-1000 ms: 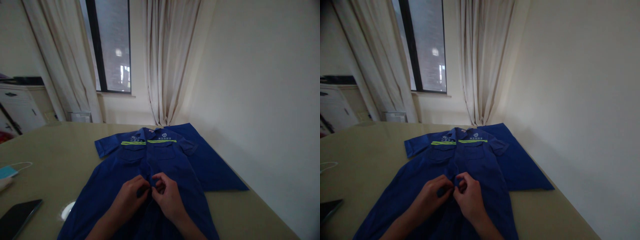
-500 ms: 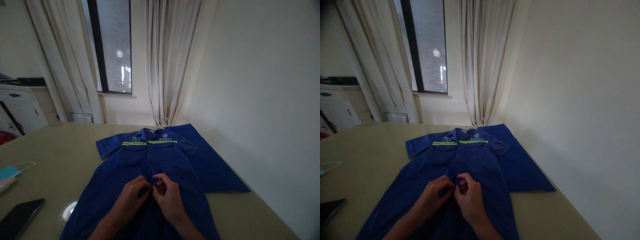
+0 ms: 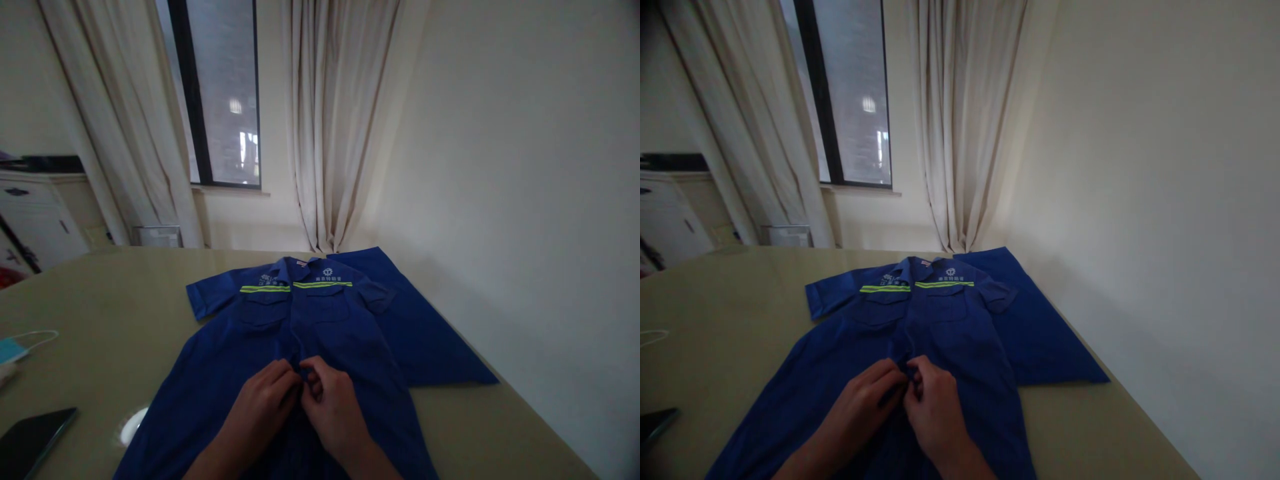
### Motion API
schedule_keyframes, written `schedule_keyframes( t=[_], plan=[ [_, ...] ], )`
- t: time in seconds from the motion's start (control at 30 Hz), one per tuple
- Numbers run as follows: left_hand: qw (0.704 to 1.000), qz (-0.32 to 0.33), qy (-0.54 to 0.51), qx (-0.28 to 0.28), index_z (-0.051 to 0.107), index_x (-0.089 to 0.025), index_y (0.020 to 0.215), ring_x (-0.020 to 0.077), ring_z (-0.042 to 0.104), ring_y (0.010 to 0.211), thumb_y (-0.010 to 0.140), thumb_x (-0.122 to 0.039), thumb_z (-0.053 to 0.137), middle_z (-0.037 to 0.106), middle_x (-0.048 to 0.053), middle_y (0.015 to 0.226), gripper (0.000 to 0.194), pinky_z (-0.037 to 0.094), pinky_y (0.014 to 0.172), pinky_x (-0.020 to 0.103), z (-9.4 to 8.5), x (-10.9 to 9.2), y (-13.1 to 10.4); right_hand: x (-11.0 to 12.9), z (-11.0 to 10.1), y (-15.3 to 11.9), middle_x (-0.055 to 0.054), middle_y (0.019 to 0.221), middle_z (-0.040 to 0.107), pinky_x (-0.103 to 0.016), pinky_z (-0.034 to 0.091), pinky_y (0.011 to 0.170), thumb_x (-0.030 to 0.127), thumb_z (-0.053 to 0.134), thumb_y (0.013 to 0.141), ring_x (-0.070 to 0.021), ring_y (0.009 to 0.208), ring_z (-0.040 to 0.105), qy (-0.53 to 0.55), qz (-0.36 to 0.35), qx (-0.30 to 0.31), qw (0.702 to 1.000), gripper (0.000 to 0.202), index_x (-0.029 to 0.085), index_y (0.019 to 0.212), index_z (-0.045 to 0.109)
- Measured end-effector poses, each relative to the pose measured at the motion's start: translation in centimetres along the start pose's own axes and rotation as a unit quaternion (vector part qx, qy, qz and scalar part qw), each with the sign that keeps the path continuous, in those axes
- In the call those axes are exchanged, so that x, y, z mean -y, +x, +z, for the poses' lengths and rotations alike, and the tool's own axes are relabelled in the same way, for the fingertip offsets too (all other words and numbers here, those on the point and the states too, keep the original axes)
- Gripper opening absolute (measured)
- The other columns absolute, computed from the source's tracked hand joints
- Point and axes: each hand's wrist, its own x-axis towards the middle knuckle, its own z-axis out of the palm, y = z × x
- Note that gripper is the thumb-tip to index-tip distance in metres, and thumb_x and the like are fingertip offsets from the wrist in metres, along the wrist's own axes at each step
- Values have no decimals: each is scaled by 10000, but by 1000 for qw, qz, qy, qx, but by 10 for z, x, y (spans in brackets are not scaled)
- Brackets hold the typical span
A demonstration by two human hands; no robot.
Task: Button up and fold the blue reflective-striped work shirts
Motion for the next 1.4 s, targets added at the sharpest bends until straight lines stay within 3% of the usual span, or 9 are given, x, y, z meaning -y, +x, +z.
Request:
schedule_keyframes(
  t=[0.2, 0.4, 0.57, 0.73, 0.97, 1.2, 1.27, 1.4],
  plan=[
    [1000, 7, 22, 18, 668, -243, 948, 190, 655, 879, 953, -141, 583, 672, 8, 956, 133, 541, 804, 302, 1, 1, -1, -1, 5, -4, -24, 909, 742, -262, 494, 719, 59, 559, 791, -179, 751, 696, -29, -22, -8, 999, 422, 240, 1144, 704],
    [996, -65, -69, -6, 669, -269, 1000, 157, 666, 881, 991, -181, 493, 669, 10, 993, 197, 524, 808, 255, -4, -1, 3, 1, -2, 0, 9, 748, 712, -227, 440, 538, 209, 547, 909, -148, 596, 654, 99, -13, -5, 995, 241, 235, 1079, 715],
    [984, -106, -144, -5, 653, -259, 945, 165, 669, 859, 987, -221, 466, 686, 6, 937, 195, 510, 802, 266, -5, -1, 6, -5, -2, 6, -17, 835, 740, -227, 492, 582, 191, 595, 877, -161, 679, 695, 150, -5, -8, 989, 242, 217, 1081, 724],
    [957, -163, -238, -4, 664, -258, 969, 181, 707, 859, 906, -227, 586, 747, -7, 914, 105, 507, 784, 265, -6, 2, 8, -10, -1, 8, -5, 913, 746, -227, 492, 628, 115, 634, 822, -150, 720, 680, 130, -17, 5, 991, 315, 241, 1097, 723],
    [922, -167, -349, -1, 689, -223, 1007, 211, 718, 907, 948, -380, 584, 770, 45, 975, 198, 523, 812, 290, -12, -3, 12, -13, 0, 7, 12, 904, 716, -243, 457, 667, 58, 626, 812, -148, 719, 620, 35, -61, -16, 997, 347, 265, 1073, 722],
    [894, -197, -403, 22, 654, -190, 1030, 208, 706, 867, 867, -391, 671, 759, 43, 914, 260, 516, 776, 298, -7, 14, 11, -9, -4, 8, 31, 861, 712, -229, 398, 609, 90, 651, 824, -119, 627, 541, 54, -42, -11, 998, 250, 248, 1013, 693],
    [900, -188, -394, 24, 650, -188, 1023, 199, 697, 869, 865, -374, 663, 747, 35, 919, 244, 519, 782, 296, -10, 13, 12, -7, -6, 9, 41, 825, 702, -221, 364, 563, 117, 654, 826, -105, 580, 494, 90, -24, -8, 996, 199, 234, 987, 663],
    [941, -142, -304, 47, 659, -216, 982, 172, 684, 836, 910, -289, 577, 737, 13, 898, 131, 515, 760, 269, -15, 6, 11, -8, -4, 12, 40, 771, 663, -219, 354, 560, 184, 679, 797, -106, 594, 466, 158, 4, -35, 987, 125, 214, 896, 608]
  ],
)
